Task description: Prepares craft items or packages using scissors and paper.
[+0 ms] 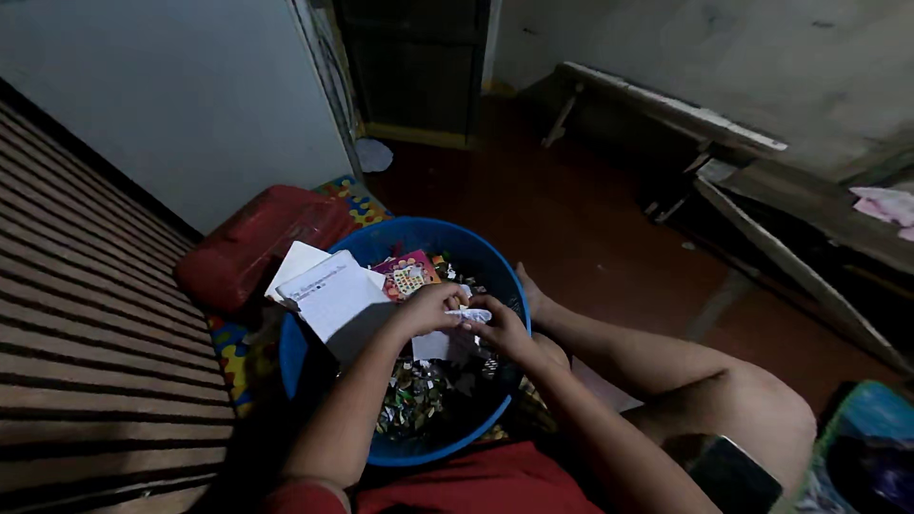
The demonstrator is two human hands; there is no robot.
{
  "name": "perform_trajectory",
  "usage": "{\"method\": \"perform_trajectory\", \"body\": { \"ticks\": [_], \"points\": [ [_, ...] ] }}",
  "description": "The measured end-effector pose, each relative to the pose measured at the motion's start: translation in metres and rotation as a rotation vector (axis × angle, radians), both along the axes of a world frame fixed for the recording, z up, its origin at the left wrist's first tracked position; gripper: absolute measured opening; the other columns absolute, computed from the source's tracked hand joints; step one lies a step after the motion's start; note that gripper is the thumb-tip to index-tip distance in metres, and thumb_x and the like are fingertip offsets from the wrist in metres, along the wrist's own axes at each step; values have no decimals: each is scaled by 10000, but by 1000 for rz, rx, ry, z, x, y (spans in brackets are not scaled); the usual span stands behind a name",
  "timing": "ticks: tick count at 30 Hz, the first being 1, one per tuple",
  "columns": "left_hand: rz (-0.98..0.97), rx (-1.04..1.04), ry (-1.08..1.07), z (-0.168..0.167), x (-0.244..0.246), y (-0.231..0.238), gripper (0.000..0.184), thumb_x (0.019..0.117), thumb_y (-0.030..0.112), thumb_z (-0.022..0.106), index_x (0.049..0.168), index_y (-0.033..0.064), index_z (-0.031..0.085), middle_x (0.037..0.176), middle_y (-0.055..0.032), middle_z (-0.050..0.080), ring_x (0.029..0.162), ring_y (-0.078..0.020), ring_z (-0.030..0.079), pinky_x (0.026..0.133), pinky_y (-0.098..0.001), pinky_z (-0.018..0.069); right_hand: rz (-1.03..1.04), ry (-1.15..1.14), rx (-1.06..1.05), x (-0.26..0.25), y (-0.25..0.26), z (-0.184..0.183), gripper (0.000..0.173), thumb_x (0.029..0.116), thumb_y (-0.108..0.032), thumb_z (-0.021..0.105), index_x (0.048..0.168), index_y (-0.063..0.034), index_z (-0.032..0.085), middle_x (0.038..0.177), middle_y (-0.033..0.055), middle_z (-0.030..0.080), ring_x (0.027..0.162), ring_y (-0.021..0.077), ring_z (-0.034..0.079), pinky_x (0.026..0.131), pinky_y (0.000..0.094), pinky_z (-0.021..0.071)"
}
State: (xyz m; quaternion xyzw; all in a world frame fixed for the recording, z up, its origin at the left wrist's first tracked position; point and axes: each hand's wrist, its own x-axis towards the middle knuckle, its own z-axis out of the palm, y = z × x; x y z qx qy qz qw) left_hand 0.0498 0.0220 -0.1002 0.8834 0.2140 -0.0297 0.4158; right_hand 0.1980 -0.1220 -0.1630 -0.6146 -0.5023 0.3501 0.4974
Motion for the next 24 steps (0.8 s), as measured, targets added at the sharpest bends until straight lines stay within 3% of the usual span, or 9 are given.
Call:
{"method": "perform_trajectory", "body": {
  "ticks": [2, 4, 8, 12, 14, 17, 21, 23, 24],
  "points": [
    [3, -18, 2, 2, 2, -5, 398, 900, 125, 774, 1257, 9, 638, 1110, -175, 666, 947, -251, 650, 878, -427, 543, -58, 25, 3, -1, -1, 1, 291, 936, -165, 721, 1155, 10, 644, 1024, 74, 689, 870, 72, 661, 807, 272, 567],
    [17, -33, 13, 2, 0, -2, 400, 922, 172, 766, 1271, 27, 638, 1079, -152, 663, 917, -218, 633, 864, -403, 532, -114, 86, 13, -1, -1, 1, 225, 939, -122, 708, 1109, 11, 646, 957, 55, 692, 826, 66, 661, 786, 267, 570],
    [36, -58, -10, -2, -5, 6, 358, 1016, 311, 649, 1245, 36, 662, 1036, -113, 661, 883, -159, 612, 853, -360, 522, -135, 202, 95, 0, 1, -4, 294, 926, -61, 710, 1186, 20, 597, 1037, 89, 685, 855, 93, 681, 786, 272, 591],
    [103, -78, -79, -4, -2, 3, 288, 1019, 249, 641, 1173, 8, 677, 1057, -105, 674, 900, -129, 625, 868, -332, 523, -147, 254, 149, -1, 2, -6, 476, 904, -45, 724, 1315, 44, 501, 1125, 136, 657, 878, 134, 688, 791, 301, 604],
    [135, -106, -115, -3, -2, 2, 282, 987, 230, 687, 1147, -1, 670, 1051, -105, 664, 897, -139, 624, 858, -343, 529, -146, 272, 163, 0, 3, -8, 459, 886, -58, 750, 1264, 35, 507, 1062, 119, 675, 868, 137, 690, 787, 306, 602],
    [49, -183, -173, -4, -7, 4, 271, 981, 254, 683, 1080, 1, 679, 1033, -67, 657, 915, -93, 613, 859, -301, 526, -134, 296, 193, 1, 1, -8, 295, 886, -20, 731, 1104, 8, 535, 943, 59, 662, 794, 98, 665, 745, 281, 588],
    [102, -372, -272, -10, -3, -2, 298, 1074, 272, 508, 1175, 36, 659, 1142, -25, 665, 997, -51, 624, 890, -262, 526, -77, 346, 210, 1, -2, -9, 179, 913, -8, 699, 1080, 9, 638, 952, 20, 710, 853, 73, 680, 810, 279, 587],
    [82, -415, -282, -13, -1, -3, 310, 1055, 261, 545, 1266, 41, 599, 1284, -56, 634, 1110, -86, 619, 961, -298, 520, -64, 358, 195, 1, -1, -9, 174, 947, -31, 668, 1112, 23, 659, 967, 22, 713, 866, 69, 679, 822, 274, 585],
    [61, -426, -278, -12, 0, -5, 331, 1034, 238, 580, 1294, 33, 573, 1275, -70, 614, 1104, -101, 617, 957, -308, 528, -62, 353, 183, 1, -1, -9, 177, 965, -48, 645, 1127, 25, 660, 963, 19, 711, 859, 64, 678, 815, 267, 584]
  ]
}}
